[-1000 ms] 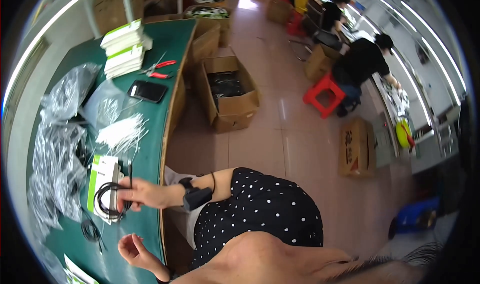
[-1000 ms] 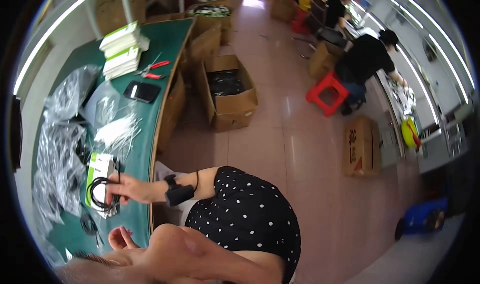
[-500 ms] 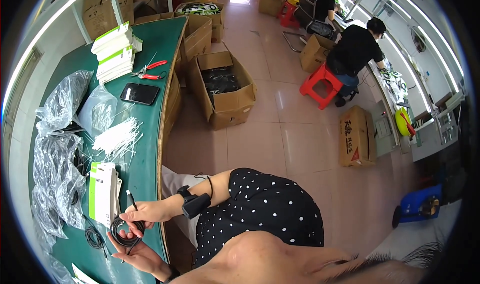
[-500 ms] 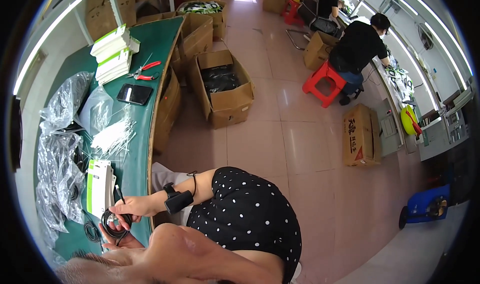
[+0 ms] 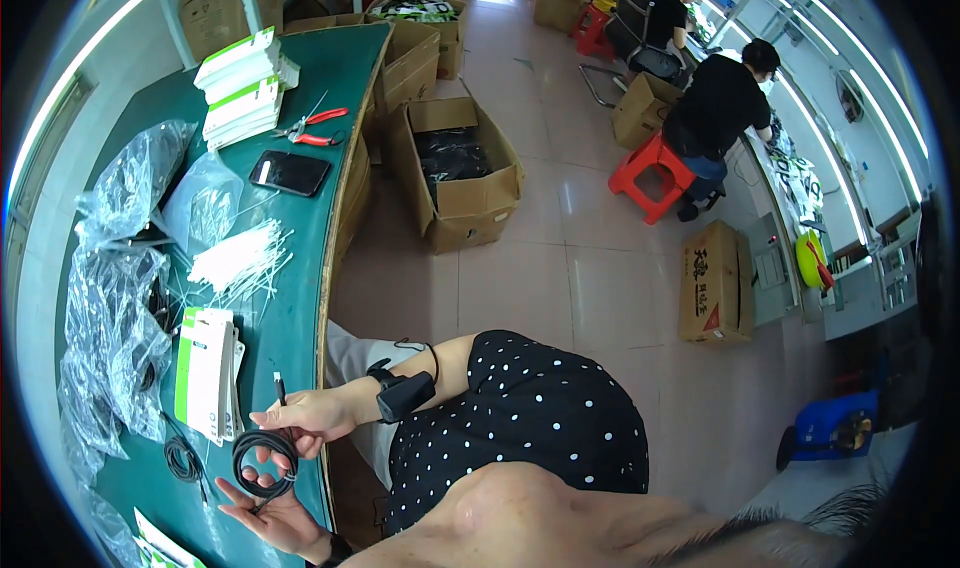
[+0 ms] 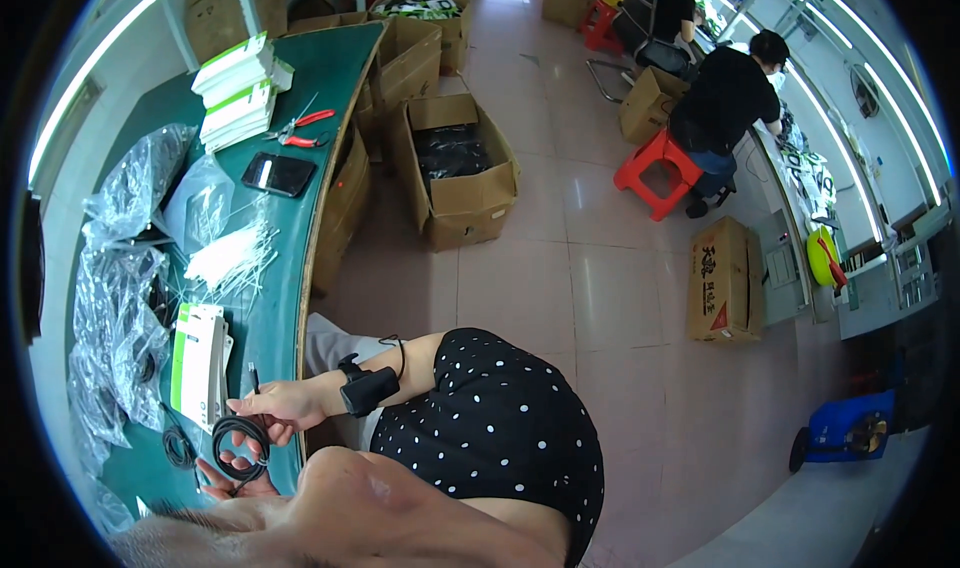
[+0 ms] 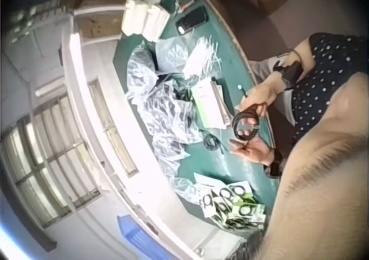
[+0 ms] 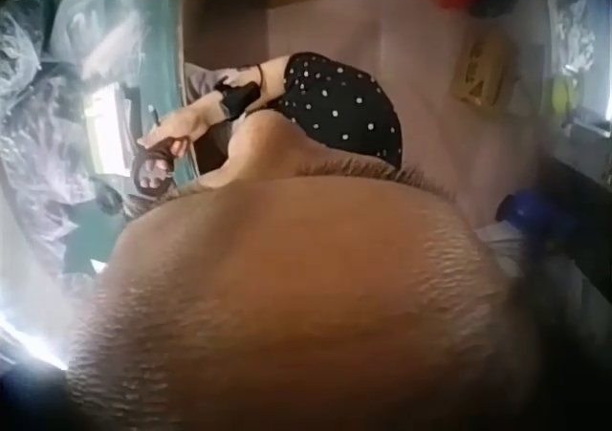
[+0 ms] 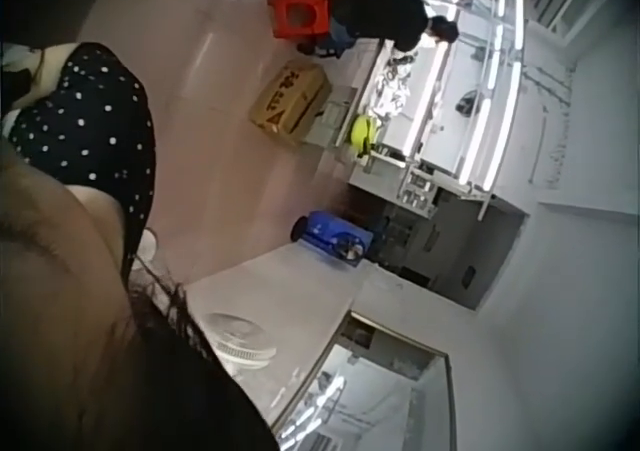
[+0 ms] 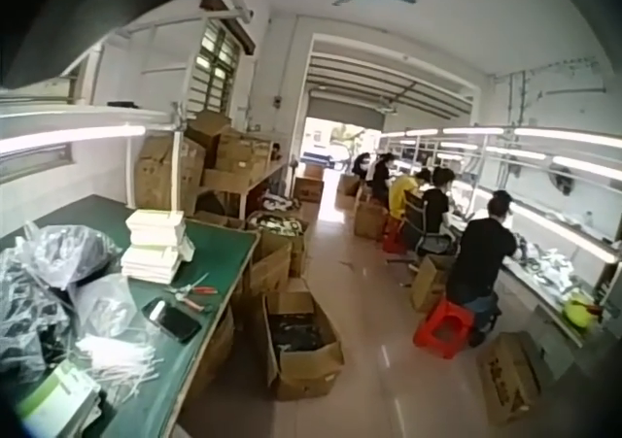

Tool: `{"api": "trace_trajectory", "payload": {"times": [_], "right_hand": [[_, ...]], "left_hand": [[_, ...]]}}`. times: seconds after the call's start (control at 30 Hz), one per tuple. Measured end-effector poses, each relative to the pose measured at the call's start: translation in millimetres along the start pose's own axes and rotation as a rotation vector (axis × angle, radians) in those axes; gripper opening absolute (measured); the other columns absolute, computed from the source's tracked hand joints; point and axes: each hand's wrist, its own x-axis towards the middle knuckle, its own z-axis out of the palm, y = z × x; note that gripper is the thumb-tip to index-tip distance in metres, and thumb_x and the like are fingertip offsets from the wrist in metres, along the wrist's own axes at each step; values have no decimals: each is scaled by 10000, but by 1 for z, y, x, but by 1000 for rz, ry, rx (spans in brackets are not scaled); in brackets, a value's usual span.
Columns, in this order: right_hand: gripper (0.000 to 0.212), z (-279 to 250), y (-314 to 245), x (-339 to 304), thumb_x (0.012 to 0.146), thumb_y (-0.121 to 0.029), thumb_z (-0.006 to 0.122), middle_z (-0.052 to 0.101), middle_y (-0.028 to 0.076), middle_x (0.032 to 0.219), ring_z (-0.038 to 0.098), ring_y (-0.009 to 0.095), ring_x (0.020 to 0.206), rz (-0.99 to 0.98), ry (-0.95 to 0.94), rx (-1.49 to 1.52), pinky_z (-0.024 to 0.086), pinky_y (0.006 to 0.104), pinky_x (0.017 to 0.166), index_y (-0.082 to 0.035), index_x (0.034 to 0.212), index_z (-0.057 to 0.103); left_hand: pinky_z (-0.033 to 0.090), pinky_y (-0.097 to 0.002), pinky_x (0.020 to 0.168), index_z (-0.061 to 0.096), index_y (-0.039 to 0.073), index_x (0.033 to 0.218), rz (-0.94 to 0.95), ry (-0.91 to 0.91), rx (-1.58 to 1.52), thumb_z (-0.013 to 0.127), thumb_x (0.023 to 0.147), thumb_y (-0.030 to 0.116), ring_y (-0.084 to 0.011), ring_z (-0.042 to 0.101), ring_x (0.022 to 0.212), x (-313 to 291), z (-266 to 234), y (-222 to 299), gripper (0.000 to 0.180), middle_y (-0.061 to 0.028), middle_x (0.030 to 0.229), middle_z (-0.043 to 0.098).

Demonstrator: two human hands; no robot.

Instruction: The person picks up a cable and a card, fits the cable into the card, and secures it by hand with a zip tie before repeating the process for a second cable.

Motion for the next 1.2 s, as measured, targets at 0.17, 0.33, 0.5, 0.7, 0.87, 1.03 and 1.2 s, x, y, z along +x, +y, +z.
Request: {"api": "trace_trajectory", "payload": {"times": [0.17,0.33,0.5,0.7,0.87,1.03,1.2], "right_hand": [[436,-7,-9,-9,1049,-351,401,665,89,819,304,26,441,192,18,-80,261,176,403,24,1071,623],[546,-15,-27,-27,1059,-443,334,648,82,807,306,22,470,315,53,-151,234,176,420,22,1102,617],[603,-12,-38,-22,1050,-510,293,610,48,754,306,30,480,421,28,-310,226,184,428,-5,1025,623],[533,-10,-35,-17,1042,-507,347,571,9,703,302,43,488,407,-39,-690,244,198,451,-57,929,611],[510,-15,-39,-16,1047,-489,352,578,9,723,341,51,504,537,-84,-716,263,199,461,-60,948,610],[424,-19,-39,-14,1045,-426,406,588,23,747,350,40,509,411,74,-233,269,202,453,-57,962,598],[309,-12,-29,-4,1023,-336,512,616,33,790,354,37,479,243,200,-115,304,201,457,-42,971,591]], "left_hand": [[386,-269,617,358,127,1497,-226,-318,-136,355,1045,476,-115,381,644,17,-48,-8,571,10,716,400],[509,-345,718,410,28,1440,-372,-576,49,242,1044,529,-222,545,625,20,-38,-17,661,-27,697,448],[540,-397,804,479,2,1382,-355,-407,-4,240,1058,484,-194,541,623,5,-36,-24,628,-21,682,442],[544,-403,827,526,-22,1328,-360,-549,-42,263,1068,441,-142,500,558,10,-44,-32,593,-10,695,441],[546,-405,805,496,-18,1354,-387,-598,23,270,1069,434,-134,472,509,15,-39,-29,580,-11,710,451],[511,-378,841,449,2,1396,-328,-404,-133,305,1069,413,-132,519,635,14,-17,-25,545,-13,709,456],[456,-322,836,518,18,1268,-221,-142,-152,337,1069,384,-130,513,751,10,-7,-53,454,-7,701,457]]}}
